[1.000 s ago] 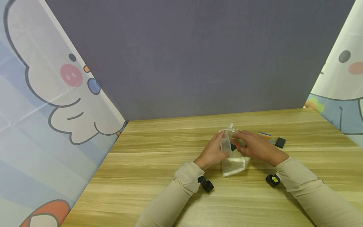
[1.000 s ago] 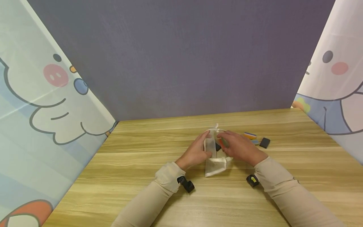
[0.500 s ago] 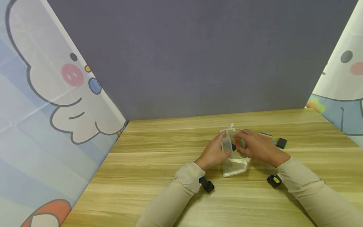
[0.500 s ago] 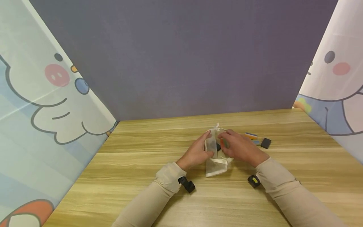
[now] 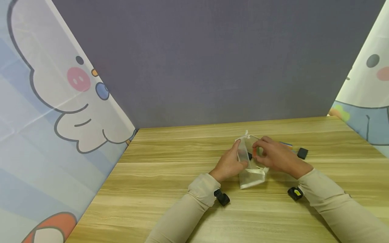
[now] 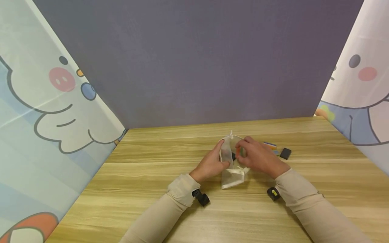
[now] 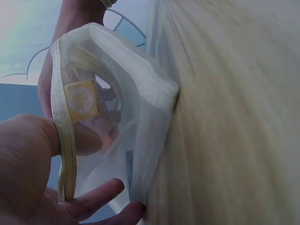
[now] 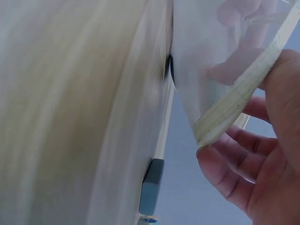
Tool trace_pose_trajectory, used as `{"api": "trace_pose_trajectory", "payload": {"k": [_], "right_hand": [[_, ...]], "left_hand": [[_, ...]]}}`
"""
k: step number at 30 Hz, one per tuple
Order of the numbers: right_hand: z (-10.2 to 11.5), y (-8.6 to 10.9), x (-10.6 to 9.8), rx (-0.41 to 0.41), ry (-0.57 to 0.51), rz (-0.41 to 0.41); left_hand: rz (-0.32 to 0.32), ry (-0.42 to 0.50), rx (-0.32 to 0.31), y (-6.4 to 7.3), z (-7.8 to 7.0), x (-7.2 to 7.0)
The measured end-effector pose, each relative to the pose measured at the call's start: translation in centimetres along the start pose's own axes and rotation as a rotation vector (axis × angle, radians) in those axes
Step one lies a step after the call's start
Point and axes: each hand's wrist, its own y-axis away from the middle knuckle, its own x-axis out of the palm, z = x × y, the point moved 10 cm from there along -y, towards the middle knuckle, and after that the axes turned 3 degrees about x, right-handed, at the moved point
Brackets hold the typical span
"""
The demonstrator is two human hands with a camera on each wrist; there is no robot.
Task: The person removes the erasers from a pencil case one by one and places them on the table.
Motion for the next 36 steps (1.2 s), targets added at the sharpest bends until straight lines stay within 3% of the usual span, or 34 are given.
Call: {"api": "trace_pose_trajectory", "payload": {"k": [15,25,36], "right_hand": [[0.1,-0.1,-0.7,-0.002,0.022,-0.071],[-0.1,-0.3,-1.0,0.050,-0.018,-0.032],[-0.5,-0.3,-2.2,0.087,-0.032,-0.055]], "left_hand": [[0.001,-0.020,0.015,0.0,0.0,-0.1],[0.006,-0.009,0.005,0.1,0.1,0.0],[-0.007,-0.022,0.015,0.1,0.0,-0.1]]}}
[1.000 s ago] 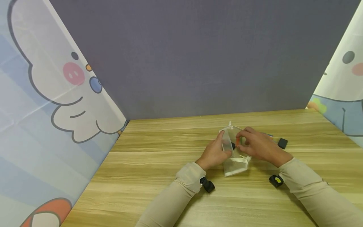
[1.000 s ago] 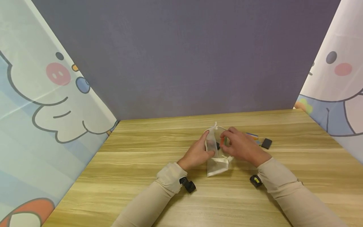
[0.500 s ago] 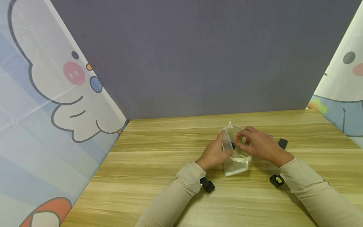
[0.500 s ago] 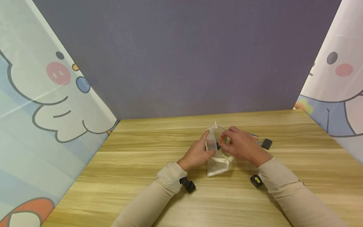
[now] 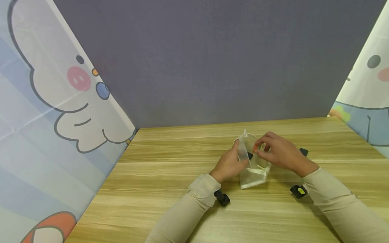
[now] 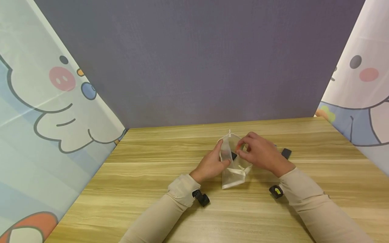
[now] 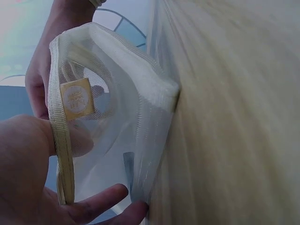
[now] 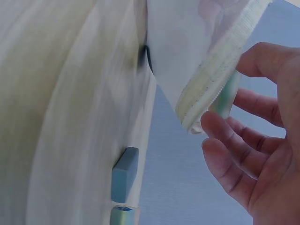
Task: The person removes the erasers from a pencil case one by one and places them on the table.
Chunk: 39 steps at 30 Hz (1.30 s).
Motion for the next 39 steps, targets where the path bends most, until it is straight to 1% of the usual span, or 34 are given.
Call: {"api": "trace_pose_trajectory", "payload": {"k": [4,10,20,22,27,30,35,39], "right_hand": [[0.0,0.0,-0.4,-0.001,-0.007,-0.007],[0.0,-0.2,-1.0,-0.010,-0.007,-0.022],[-0.8,-0.1,-2.2,0.041,-0.040,-0.027],[-1.0,-0.1,-2.4,0.046,-0.040,-0.034],[-1.4,0.1,-2.9,0.069,-0.048,-0.039],[-1.6,0.1,-3.0,0.076,-0.047,-0.039],[-2.2,0.1,-3.3,0.086,-0.039,-0.039],[-2.7,0.2,-3.6,0.098,-0.035,-0.032]], "left_hand": [[-0.012,-0.012,0.018,0.0,-0.2,-0.3],[-0.016,-0.024,-0.007,0.1,0.0,-0.6],[-0.011,-0.024,-0.001,-0.1,0.2,-0.5],[-0.011,-0.037,0.008,-0.1,0.2,-0.5],[-0.014,-0.115,0.056,-0.1,-0.4,-0.7],[-0.010,-0.144,0.086,-0.1,-0.7,-0.8],[0.008,-0.148,0.150,0.0,-1.3,-1.0],[0.014,-0.140,0.151,-0.1,-1.3,-1.3]]}}
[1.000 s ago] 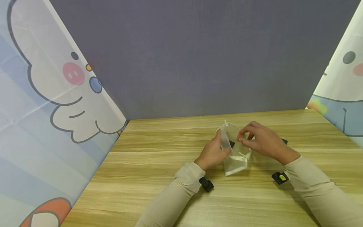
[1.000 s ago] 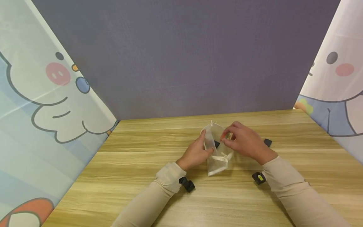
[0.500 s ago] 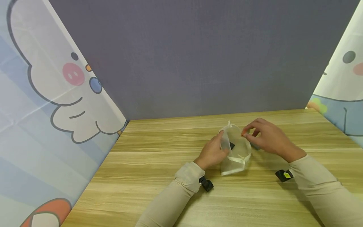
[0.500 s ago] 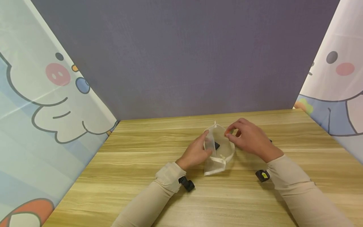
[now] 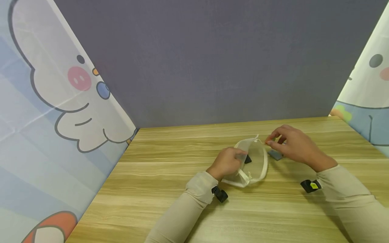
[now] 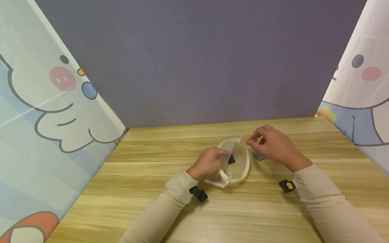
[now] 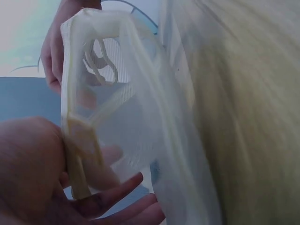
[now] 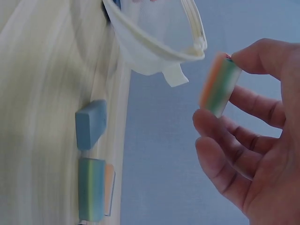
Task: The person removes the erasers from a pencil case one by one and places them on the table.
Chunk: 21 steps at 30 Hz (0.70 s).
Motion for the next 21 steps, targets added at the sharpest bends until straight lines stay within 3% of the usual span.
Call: {"api": "trace_pose_trajectory", "payload": {"k": [5,13,21], "right_hand": [[-0.5,0.0,-0.1,0.024,-0.007,0.032],[-1.1,0.2,0.1,0.054,0.003,0.106],[-1.7,0.4,0.0,0.086,0.000,0.168]], "left_hand": [[0.012,0.018,-0.024,0.1,0.3,-0.1],[-0.030,-0.090,-0.006,0.0,0.1,-0.5],[-0.014,-0.126,-0.050,0.1,0.6,-0.3]]}}
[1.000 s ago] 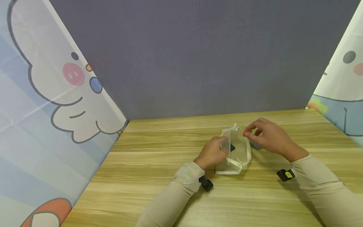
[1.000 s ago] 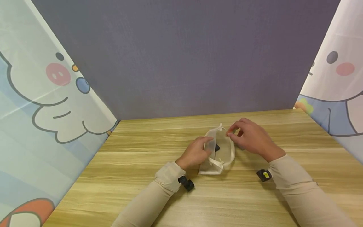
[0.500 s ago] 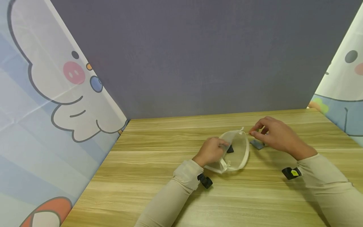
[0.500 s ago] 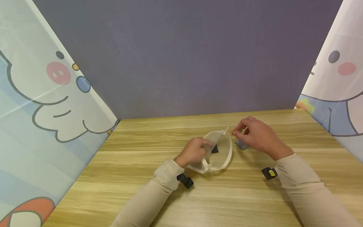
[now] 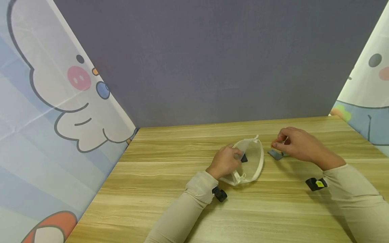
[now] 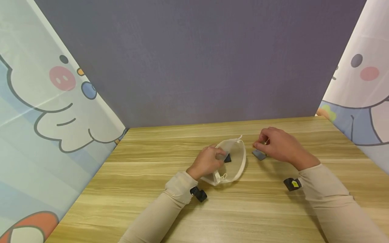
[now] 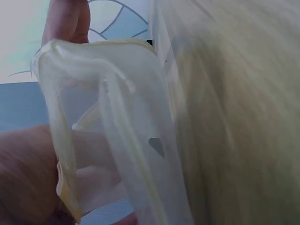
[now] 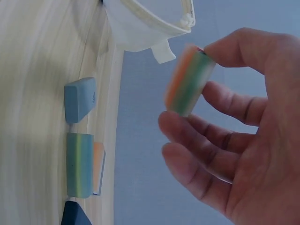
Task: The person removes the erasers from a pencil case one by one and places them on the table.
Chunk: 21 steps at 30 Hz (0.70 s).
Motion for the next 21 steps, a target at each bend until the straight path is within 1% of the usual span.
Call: {"api": "trace_pose_trajectory", "payload": {"k": [5,8,13,18,21], "right_hand": [[-0.4,-0.1,0.5,0.019,0.015,0.052],[-0.7,0.0,0.9,0.034,0.025,0.093],[-0.9,0.3,1.6,0.049,0.025,0.158],[-1.0,0.6,1.9,0.045,0.035,0.190],[-1.1,0.7,2.2,0.045,0.029,0.224]], "left_hand": [[0.027,-0.066,-0.019,0.1,0.1,0.4],[0.031,-0.106,-0.017,0.1,0.1,0.5],[0.030,-0.133,-0.014,0.0,0.1,0.8],[0.036,-0.155,-0.011,0.2,0.0,0.8],[0.040,-0.174,0.002,0.2,-0.1,0.8]]}}
